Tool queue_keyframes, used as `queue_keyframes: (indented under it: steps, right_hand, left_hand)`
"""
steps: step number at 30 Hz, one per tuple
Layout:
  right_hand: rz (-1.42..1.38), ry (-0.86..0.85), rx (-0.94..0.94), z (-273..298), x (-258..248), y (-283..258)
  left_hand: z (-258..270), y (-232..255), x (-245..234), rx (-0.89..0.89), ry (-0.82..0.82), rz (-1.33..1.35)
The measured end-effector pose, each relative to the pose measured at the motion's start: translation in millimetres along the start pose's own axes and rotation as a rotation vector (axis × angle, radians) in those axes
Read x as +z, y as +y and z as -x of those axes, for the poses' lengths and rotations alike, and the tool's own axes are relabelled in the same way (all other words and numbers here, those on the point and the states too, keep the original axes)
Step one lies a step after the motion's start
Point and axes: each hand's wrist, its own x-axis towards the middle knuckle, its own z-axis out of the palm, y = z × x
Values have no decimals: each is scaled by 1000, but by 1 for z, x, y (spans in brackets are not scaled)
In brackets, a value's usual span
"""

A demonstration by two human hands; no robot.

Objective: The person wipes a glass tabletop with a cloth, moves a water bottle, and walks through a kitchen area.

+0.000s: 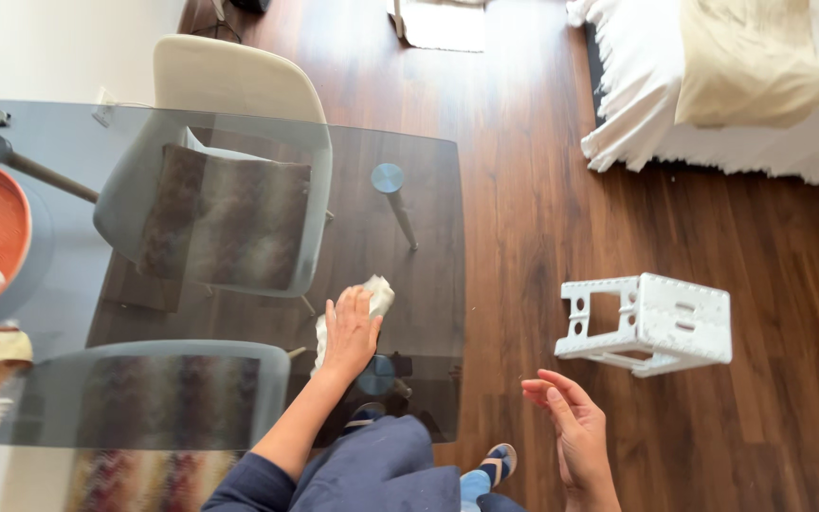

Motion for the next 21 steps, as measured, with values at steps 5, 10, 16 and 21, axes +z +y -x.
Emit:
queue_keyframes:
  steps: [5, 10, 16, 21]
  right_hand:
    - [95, -3, -77, -34, -107, 14]
    - [2, 50, -63, -59, -244, 29]
    - [-121, 0, -162, -67, -347, 2]
    - [120, -21, -119, -91, -281, -45]
  left_hand:
    - [-4, 78, 10, -161, -71, 252]
    - [-7, 172, 38, -195, -94, 479]
    - [-17, 249, 50, -99, -128, 347]
    - [-41, 262, 48, -101, -219, 283]
